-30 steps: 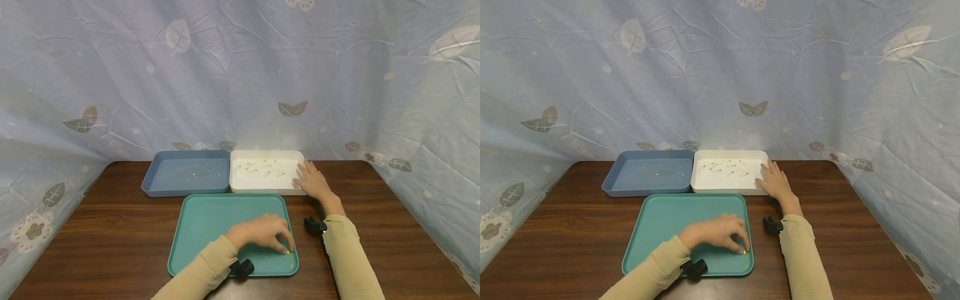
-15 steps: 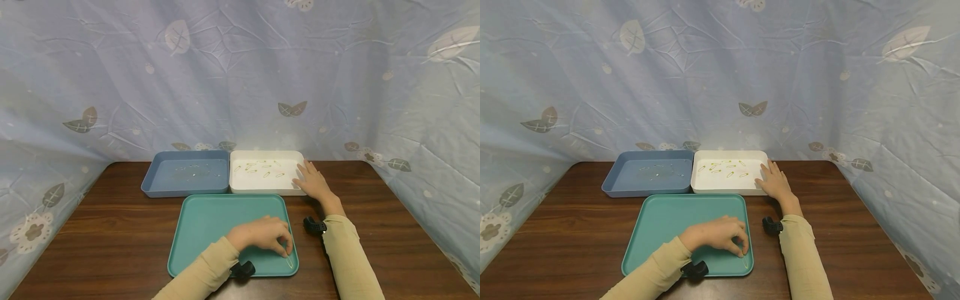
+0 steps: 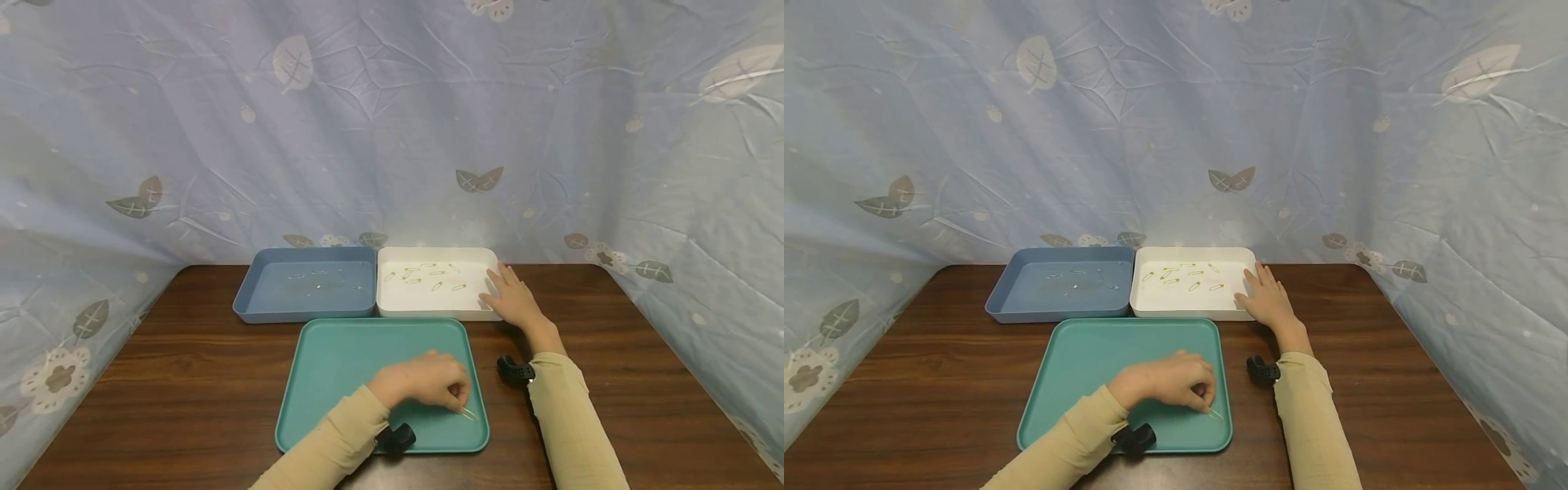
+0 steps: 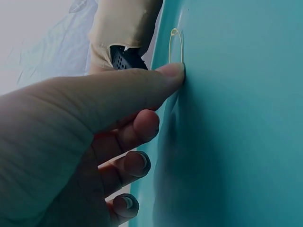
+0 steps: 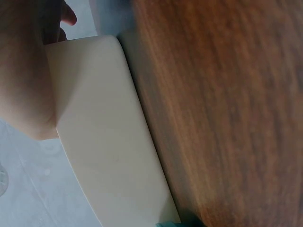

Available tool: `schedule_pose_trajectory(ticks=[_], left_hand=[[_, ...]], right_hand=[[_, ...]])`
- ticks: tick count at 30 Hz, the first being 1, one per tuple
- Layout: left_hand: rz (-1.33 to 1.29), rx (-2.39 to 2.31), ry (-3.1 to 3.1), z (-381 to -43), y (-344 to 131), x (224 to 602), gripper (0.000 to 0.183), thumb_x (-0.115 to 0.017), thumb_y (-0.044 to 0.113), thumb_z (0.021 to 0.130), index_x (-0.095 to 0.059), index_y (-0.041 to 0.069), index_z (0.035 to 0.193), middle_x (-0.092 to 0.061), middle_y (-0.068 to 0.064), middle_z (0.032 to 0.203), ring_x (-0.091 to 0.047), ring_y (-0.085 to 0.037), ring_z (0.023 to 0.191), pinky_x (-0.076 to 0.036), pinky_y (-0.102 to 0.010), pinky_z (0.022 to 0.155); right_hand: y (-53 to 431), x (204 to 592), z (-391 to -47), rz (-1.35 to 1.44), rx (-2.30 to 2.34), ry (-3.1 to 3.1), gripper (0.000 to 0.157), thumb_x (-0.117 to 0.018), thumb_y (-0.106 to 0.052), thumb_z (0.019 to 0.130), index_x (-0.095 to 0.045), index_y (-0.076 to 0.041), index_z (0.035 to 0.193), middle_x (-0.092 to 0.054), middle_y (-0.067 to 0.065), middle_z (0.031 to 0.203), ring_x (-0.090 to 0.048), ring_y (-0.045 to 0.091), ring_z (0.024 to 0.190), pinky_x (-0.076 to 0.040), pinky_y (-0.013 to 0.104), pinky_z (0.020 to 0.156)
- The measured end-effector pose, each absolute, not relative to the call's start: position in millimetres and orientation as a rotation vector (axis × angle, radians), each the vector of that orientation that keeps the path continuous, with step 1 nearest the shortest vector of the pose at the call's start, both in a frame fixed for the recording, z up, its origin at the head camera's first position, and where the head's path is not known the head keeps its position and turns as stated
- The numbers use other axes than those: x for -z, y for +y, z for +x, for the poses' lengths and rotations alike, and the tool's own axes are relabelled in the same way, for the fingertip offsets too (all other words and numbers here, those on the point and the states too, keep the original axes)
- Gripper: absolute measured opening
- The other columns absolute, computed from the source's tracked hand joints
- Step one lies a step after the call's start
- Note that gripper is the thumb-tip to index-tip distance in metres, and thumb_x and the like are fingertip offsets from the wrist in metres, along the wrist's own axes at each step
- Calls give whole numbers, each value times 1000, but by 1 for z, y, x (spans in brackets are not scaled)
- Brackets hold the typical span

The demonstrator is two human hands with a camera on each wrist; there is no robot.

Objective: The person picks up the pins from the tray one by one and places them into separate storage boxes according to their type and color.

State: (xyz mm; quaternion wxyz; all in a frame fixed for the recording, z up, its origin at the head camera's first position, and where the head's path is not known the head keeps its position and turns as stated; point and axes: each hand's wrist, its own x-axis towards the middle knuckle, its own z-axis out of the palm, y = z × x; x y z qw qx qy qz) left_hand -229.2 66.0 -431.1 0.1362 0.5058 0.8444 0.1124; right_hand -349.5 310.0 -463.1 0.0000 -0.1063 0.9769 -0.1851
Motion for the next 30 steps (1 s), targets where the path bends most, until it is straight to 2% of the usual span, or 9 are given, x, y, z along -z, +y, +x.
schedule_pose_trajectory(ticks=[16,24,27,30], left_hand=[[1321,-430,2532,-247,49,432,17,-71,26,87,-65,26,71,-53,17,68,-45,2,65,-32,-20,71],[1236,-536,2614,-259,35,427,17,-71,23,88,-65,24,72,-55,15,69,-45,-1,65,-43,-29,79],[1218,-575,2661,-263,30,422,15,-71,20,86,-66,23,72,-56,14,69,-46,-2,66,-41,-28,78],[1203,-588,2726,-268,24,417,15,-71,18,84,-65,23,71,-55,14,69,-46,-3,67,-37,-24,71]], right_hand=[[308,463,-349,-333,542,3109,68,-49,-37,99,-28,0,152,-10,27,161,-9,46,148,-14,68,114],[307,462,-349,-336,540,3091,67,-48,-36,100,-26,0,152,-8,27,161,-7,46,149,-13,68,114],[307,462,-348,-335,526,3100,68,-47,-37,99,-27,0,152,-9,27,161,-8,46,148,-14,68,114],[308,462,-349,-329,527,3100,67,-47,-37,99,-27,0,152,-8,27,161,-7,46,149,-14,68,115]])
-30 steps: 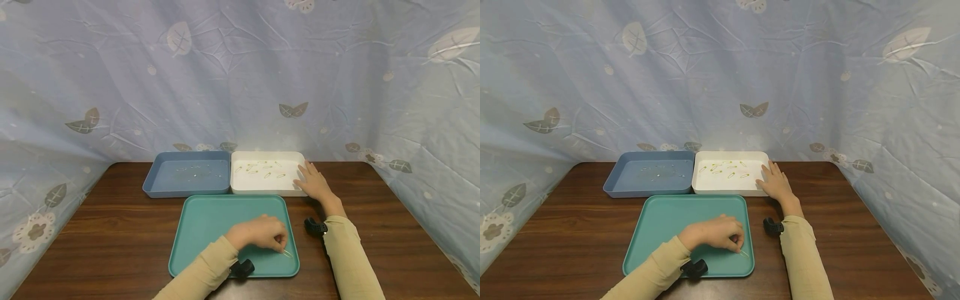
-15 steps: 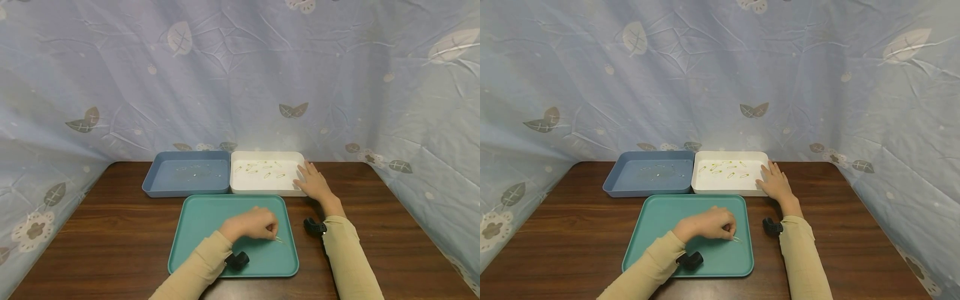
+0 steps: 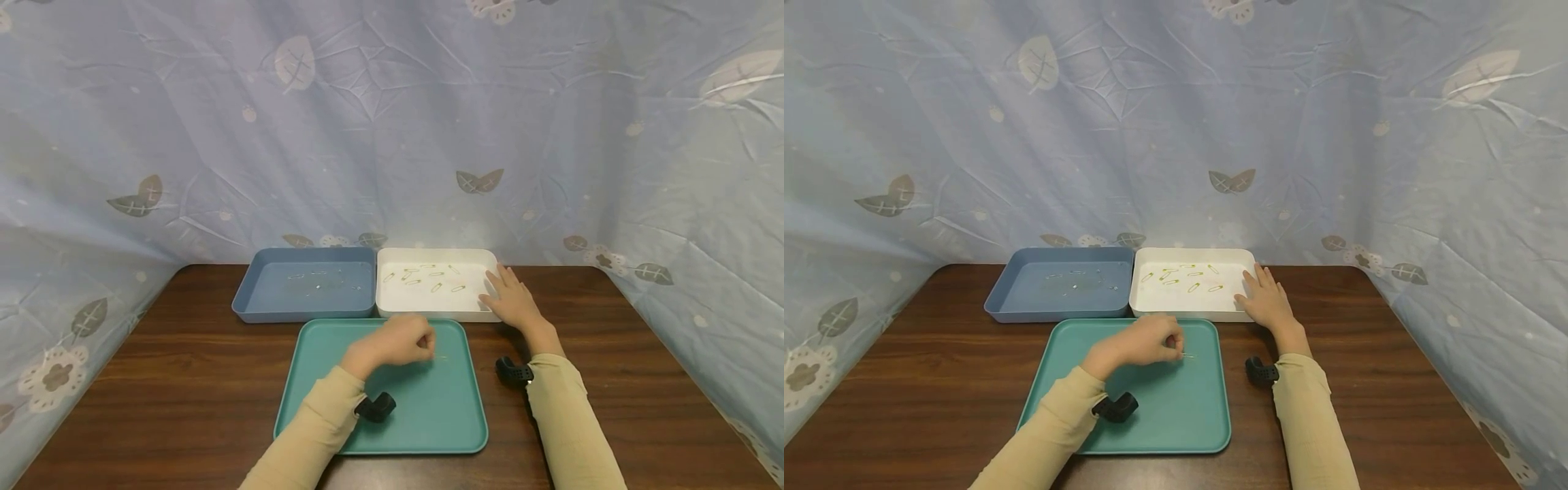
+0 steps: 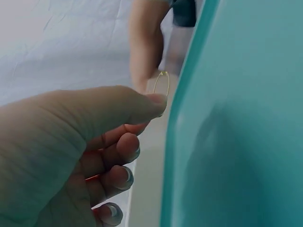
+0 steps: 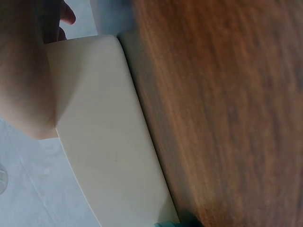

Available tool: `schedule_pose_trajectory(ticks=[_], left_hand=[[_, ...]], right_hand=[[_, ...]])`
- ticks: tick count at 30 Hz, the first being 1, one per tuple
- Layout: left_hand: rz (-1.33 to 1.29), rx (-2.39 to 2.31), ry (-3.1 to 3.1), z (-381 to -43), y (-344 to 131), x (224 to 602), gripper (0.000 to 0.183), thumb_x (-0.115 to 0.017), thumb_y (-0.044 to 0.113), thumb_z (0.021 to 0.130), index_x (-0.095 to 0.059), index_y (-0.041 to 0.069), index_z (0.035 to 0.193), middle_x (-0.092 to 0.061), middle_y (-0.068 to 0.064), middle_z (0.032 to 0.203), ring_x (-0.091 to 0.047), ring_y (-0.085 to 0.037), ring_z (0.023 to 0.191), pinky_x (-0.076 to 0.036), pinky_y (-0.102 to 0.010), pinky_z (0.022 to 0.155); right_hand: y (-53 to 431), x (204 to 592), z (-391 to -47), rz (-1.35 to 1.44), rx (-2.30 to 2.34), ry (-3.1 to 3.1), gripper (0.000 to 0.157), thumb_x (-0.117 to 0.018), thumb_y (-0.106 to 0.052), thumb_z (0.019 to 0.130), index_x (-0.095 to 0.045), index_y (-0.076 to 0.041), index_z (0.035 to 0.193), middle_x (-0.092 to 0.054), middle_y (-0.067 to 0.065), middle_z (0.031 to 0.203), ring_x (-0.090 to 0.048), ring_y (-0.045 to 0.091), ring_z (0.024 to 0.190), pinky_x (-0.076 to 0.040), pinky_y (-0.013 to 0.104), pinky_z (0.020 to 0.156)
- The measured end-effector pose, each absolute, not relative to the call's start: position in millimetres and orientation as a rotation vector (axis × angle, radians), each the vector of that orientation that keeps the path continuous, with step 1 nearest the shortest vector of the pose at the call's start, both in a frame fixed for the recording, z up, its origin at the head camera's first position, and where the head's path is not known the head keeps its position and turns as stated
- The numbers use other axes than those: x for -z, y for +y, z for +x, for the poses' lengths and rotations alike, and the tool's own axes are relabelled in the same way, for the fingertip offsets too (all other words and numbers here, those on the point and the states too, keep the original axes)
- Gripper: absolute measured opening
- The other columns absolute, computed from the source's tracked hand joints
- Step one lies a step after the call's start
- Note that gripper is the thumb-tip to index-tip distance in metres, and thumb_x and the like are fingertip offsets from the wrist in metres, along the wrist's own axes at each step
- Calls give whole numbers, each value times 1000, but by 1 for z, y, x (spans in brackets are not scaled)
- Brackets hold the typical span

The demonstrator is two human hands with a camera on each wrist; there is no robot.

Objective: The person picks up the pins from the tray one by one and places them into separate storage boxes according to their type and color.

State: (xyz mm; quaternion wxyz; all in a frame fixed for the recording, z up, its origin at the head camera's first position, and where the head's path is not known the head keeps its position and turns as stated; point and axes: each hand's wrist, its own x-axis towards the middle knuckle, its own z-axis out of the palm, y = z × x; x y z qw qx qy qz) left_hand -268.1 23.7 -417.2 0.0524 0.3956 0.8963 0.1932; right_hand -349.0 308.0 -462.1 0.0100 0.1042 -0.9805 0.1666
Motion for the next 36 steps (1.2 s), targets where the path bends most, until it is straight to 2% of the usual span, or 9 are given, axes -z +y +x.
schedule_pose_trajectory(ticks=[5,12,23,29,36], left_hand=[[1157,-594,2837,-274,13,410,16,-69,18,87,-64,22,72,-52,9,70,-44,-7,67,-36,-25,64],[1053,-620,2953,-278,1,406,8,-70,21,89,-70,22,81,-56,7,78,-46,-10,72,-36,-29,69],[959,-540,3219,-303,-8,403,7,-73,25,88,-69,19,85,-58,2,80,-48,-16,74,-33,-33,68],[938,-482,3323,-320,-11,406,6,-71,22,90,-70,17,86,-61,-1,83,-51,-20,76,-38,-38,70],[904,-399,3387,-336,-13,412,5,-71,21,89,-71,17,85,-63,-3,86,-51,-23,75,-35,-37,69]], right_hand=[[310,464,-350,333,-534,-3058,67,-46,-38,100,-26,-1,153,-7,26,161,-6,46,149,-13,68,115],[308,464,-348,338,-538,-3057,66,-47,-35,100,-26,-2,153,-7,26,161,-6,46,149,-13,68,114],[304,463,-347,337,-510,-3048,66,-48,-35,100,-27,-2,153,-9,27,161,-7,46,148,-14,68,114],[301,459,-344,329,-505,-3040,65,-49,-34,99,-29,-1,152,-11,27,161,-9,46,148,-15,67,114],[299,460,-344,331,-501,-3036,65,-48,-34,99,-30,-1,151,-11,27,160,-9,46,148,-15,67,115]])
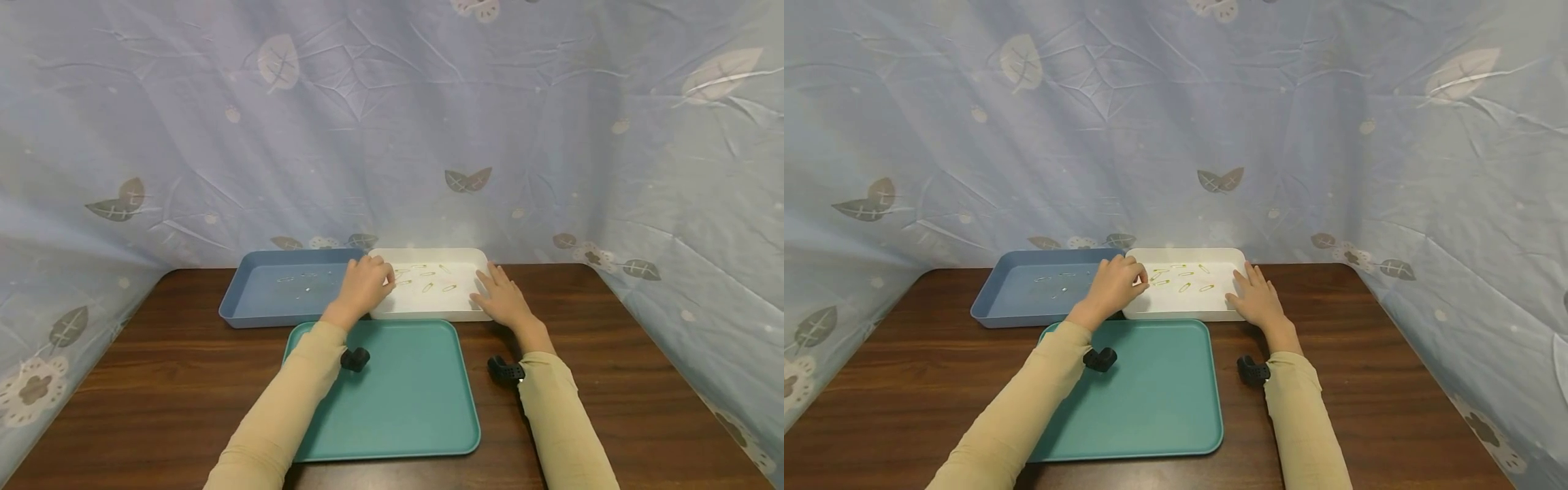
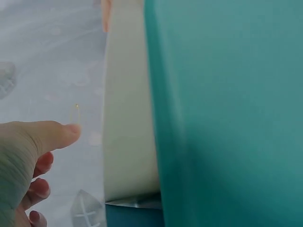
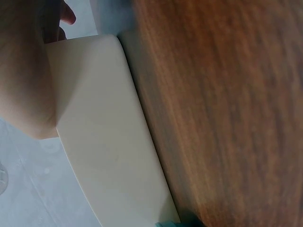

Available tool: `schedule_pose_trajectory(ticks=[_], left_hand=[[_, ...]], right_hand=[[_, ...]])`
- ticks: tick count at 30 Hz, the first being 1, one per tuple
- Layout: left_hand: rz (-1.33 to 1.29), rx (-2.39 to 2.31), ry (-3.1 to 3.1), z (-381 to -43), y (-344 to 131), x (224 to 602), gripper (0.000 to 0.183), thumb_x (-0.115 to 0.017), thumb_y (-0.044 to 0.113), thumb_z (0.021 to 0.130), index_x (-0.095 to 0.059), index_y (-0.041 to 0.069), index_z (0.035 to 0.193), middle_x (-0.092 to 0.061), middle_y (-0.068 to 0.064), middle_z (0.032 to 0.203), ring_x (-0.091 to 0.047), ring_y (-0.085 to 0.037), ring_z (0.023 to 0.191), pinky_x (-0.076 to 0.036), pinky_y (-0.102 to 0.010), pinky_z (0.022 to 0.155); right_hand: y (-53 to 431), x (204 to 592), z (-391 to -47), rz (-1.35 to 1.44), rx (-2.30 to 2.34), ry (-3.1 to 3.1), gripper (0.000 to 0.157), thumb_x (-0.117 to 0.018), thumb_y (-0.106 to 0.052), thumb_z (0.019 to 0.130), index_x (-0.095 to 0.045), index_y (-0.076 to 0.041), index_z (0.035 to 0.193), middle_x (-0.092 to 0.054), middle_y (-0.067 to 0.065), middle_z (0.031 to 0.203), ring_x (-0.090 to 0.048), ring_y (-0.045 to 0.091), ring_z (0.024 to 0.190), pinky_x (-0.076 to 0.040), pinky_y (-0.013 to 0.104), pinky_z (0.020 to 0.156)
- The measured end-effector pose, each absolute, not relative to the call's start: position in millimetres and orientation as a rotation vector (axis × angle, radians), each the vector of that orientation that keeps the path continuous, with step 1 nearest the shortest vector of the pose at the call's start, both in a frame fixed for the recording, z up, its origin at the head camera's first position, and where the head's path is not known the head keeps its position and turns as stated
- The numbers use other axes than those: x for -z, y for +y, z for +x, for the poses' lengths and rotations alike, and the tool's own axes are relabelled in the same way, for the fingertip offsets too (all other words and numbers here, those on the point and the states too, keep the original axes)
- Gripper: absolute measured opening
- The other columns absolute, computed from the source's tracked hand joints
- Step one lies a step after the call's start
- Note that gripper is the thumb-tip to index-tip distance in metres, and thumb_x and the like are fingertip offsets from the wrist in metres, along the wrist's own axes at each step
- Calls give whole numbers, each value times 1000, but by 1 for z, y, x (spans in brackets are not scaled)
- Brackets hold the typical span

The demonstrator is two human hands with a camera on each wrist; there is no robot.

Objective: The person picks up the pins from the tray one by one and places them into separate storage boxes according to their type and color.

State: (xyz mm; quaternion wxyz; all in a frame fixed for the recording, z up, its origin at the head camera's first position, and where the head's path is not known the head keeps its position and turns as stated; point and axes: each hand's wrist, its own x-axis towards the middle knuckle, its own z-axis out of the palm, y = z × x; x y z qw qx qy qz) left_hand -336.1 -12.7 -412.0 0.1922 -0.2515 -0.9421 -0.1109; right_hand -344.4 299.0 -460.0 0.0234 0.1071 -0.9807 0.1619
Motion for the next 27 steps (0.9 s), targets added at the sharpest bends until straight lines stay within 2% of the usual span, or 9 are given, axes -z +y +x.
schedule_pose_trajectory(ticks=[11,27], left_hand=[[-654,270,-2711,-351,-10,419,5,-68,19,91,-70,17,86,-62,-1,86,-51,-22,80,-36,-39,74],[-636,284,-2773,-356,-8,421,9,-73,24,88,-68,17,85,-62,-1,86,-52,-22,82,-37,-39,76]], right_hand=[[299,460,-343,345,-537,-3060,66,-48,-36,99,-28,-2,152,-8,26,161,-8,46,149,-14,68,114],[301,459,-342,322,-533,-3060,66,-48,-36,99,-28,-2,152,-7,26,161,-7,45,149,-14,67,115]])
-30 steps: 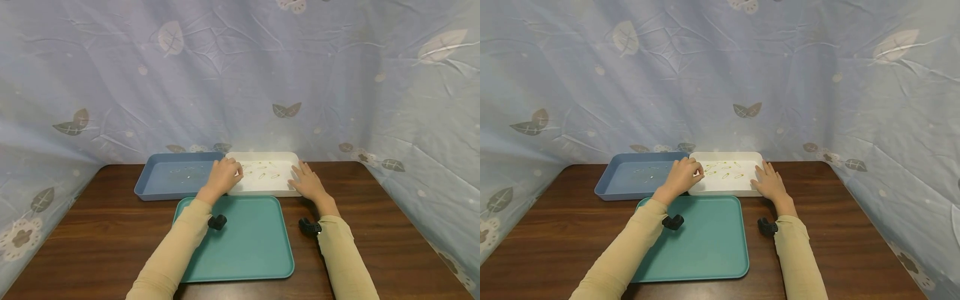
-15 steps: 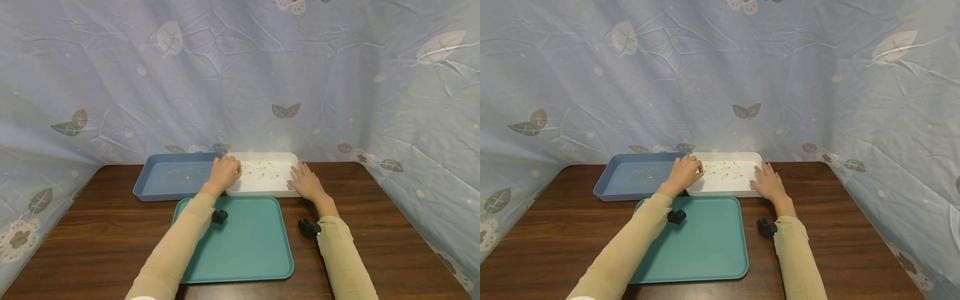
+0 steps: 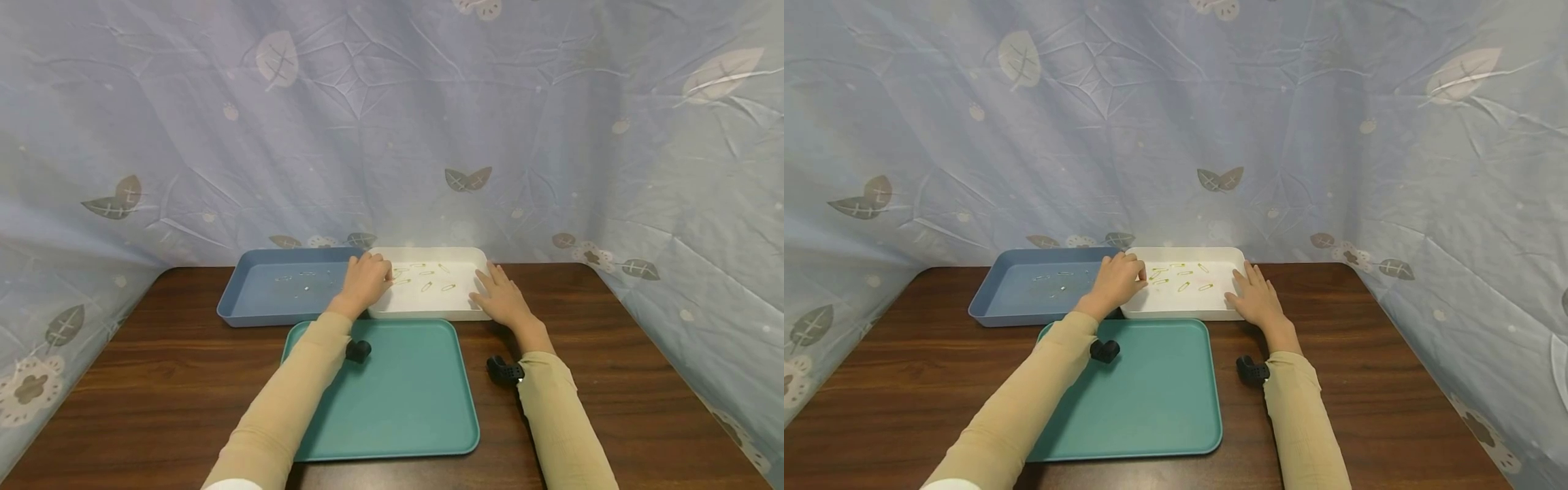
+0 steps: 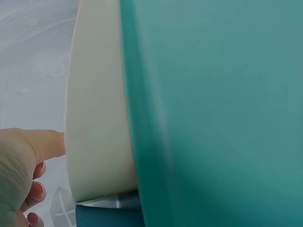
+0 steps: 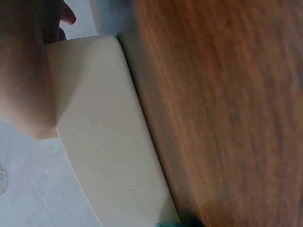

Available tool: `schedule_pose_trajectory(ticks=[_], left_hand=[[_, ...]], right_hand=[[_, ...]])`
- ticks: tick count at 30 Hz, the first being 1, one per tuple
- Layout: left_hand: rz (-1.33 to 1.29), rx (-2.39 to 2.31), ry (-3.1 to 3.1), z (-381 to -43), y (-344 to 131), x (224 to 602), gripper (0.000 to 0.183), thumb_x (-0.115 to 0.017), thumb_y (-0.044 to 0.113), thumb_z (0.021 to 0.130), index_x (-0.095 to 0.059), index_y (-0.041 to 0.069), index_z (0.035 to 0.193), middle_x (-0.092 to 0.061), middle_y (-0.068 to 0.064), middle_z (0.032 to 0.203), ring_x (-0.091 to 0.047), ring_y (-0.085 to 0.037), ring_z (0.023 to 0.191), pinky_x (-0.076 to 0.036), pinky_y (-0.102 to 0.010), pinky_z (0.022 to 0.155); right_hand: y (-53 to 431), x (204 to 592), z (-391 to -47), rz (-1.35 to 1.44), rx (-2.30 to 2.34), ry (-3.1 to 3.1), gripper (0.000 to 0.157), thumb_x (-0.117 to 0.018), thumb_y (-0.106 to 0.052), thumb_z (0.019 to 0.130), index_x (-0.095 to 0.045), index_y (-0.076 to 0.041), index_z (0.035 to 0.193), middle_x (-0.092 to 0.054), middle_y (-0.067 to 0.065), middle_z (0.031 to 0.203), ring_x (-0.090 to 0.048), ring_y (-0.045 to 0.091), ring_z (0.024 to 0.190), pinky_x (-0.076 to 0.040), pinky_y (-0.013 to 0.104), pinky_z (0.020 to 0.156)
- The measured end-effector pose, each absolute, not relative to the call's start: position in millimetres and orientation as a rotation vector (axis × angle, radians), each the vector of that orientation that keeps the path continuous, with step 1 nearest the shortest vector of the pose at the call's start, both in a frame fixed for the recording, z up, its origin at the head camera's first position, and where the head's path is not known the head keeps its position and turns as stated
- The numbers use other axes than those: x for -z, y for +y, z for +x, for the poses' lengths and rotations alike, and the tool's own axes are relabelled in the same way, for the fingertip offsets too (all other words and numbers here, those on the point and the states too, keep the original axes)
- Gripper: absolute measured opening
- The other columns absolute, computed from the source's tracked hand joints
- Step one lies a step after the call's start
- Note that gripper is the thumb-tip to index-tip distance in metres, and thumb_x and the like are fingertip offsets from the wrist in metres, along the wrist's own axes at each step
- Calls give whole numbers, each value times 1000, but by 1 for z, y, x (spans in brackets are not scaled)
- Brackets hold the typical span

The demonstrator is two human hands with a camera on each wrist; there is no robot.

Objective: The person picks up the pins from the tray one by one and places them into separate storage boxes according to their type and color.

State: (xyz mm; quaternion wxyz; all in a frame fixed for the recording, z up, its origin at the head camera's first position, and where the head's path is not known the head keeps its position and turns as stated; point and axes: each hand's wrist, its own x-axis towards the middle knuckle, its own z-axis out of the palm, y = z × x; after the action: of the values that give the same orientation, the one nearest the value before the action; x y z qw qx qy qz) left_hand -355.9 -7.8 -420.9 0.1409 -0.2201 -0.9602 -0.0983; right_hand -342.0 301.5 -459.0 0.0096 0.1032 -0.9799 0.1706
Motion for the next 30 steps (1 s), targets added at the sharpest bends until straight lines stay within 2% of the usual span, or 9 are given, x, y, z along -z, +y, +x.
schedule_pose_trajectory(ticks=[5,14,30], left_hand=[[-613,288,-2779,-354,-13,419,9,-73,24,88,-68,17,85,-61,-1,87,-52,-22,83,-37,-39,77],[-622,301,-2710,-342,-31,418,8,-74,24,87,-69,18,85,-60,-2,84,-43,-21,75,-32,-38,72],[-574,297,-2621,-313,-81,413,10,-73,28,87,-69,19,85,-64,-5,91,-46,-24,80,-31,-39,72]], right_hand=[[301,459,-343,322,-519,-3059,66,-47,-36,99,-28,-2,152,-8,26,161,-7,45,149,-14,68,115],[302,463,-346,335,-516,-3050,66,-46,-37,100,-27,-4,153,-8,25,162,-6,44,150,-13,67,115],[303,464,-348,358,-460,-2968,67,-49,-38,98,-32,0,151,-21,29,158,-15,45,148,-18,63,116]])
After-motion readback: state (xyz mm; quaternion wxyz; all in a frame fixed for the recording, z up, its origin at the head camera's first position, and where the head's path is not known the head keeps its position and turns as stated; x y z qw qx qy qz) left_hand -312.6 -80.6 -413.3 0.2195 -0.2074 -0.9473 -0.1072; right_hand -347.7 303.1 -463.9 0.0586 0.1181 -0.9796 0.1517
